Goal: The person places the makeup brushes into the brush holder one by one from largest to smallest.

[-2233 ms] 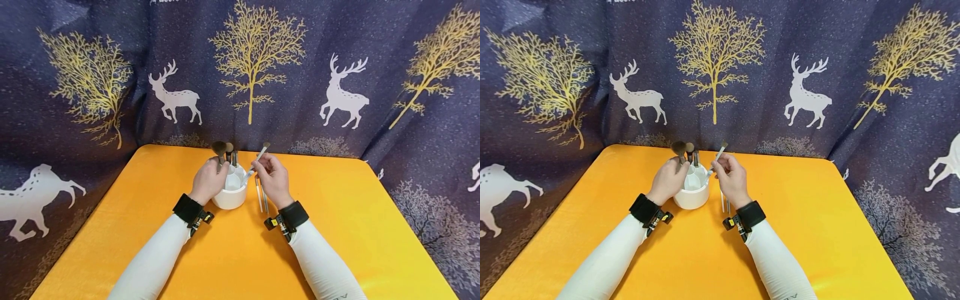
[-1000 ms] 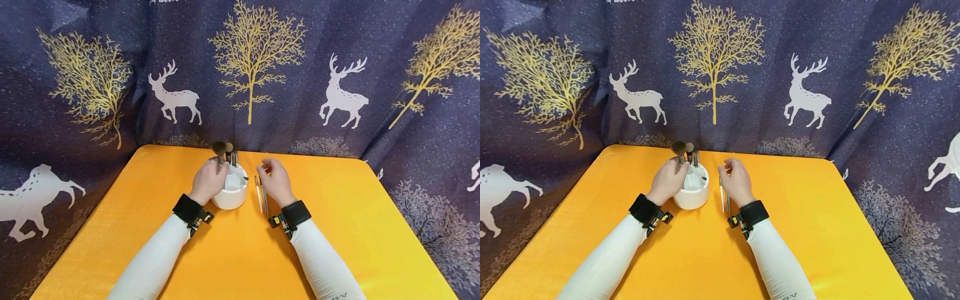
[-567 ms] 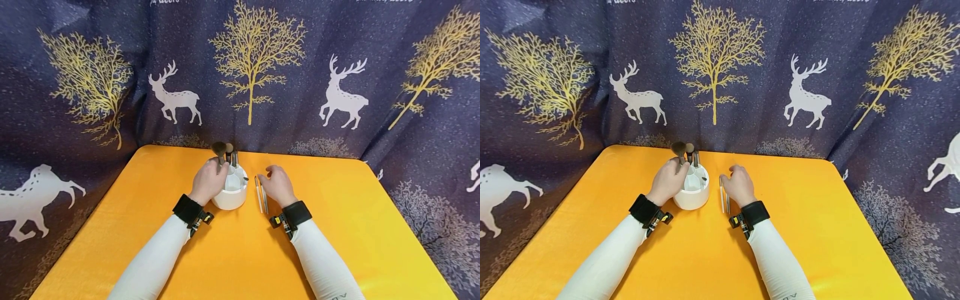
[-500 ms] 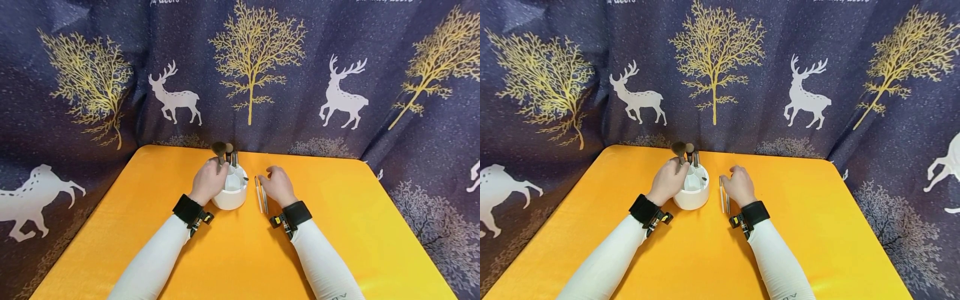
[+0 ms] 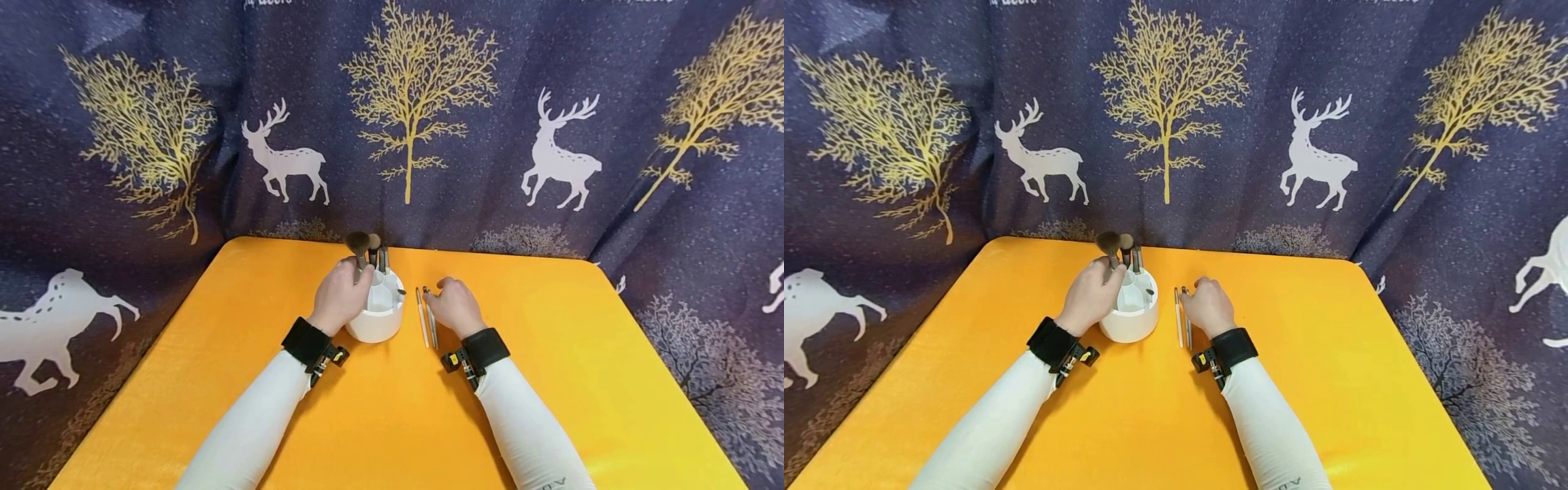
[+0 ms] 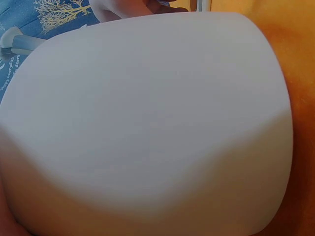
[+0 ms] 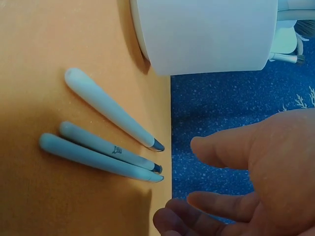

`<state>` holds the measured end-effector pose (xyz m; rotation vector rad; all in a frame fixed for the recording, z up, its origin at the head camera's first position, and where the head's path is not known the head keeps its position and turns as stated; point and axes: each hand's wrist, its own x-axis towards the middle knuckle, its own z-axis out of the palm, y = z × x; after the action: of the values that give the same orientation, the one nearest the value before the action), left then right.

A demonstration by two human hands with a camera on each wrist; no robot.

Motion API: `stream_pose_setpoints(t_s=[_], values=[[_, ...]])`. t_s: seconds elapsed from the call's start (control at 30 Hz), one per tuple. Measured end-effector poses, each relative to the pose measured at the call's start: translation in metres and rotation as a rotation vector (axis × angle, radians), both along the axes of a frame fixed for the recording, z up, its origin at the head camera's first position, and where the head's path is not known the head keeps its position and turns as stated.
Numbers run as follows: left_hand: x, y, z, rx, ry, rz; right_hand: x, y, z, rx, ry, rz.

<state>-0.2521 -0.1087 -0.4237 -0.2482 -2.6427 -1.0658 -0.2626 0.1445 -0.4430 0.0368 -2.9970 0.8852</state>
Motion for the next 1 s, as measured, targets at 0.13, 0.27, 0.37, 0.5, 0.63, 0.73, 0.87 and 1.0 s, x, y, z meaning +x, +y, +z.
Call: stream_pose_setpoints(t_s=[0.13,0.27,0.37,0.5,0.63,0.73,0.87,1.0], values=[[0.0003,0.0004,0.0007,0.004,-0.010,0.001,-0.0007,0.0020,-0.0016,0.026,-0.020,0.018],[0.0009,0.0004,0.0009,0.006,-0.014,0.001,-0.0008,0.0053,-0.0020,0.061,-0.061,0.025],[0.0009,0.0003,0.0007,0.010,-0.012,0.001,-0.0020,0.0066,-0.0021,0.098,-0.093,0.027],[0.0004,0.0001,0.0003,0.011,-0.008,0.004,-0.0048,0.0060,-0.0014,0.119,-0.142,0.022],[-0.0001,0.0002,-0.0003,0.011,-0.004,0.004,-0.0051,0.0051,0.0000,0.132,-0.173,0.019],[-0.0001,0.0002,-0.0003,0.015,-0.002,0.001,-0.0039,0.0056,0.0006,0.134,-0.177,0.024],[-0.0001,0.0001,-0.0006,0.013,0.001,0.002,-0.0021,0.0061,0.0007,0.125,-0.170,0.042],[0.0000,-0.0002,-0.0006,0.013,0.002,0.001,-0.0016,0.0058,-0.0001,0.113,-0.160,0.065]])
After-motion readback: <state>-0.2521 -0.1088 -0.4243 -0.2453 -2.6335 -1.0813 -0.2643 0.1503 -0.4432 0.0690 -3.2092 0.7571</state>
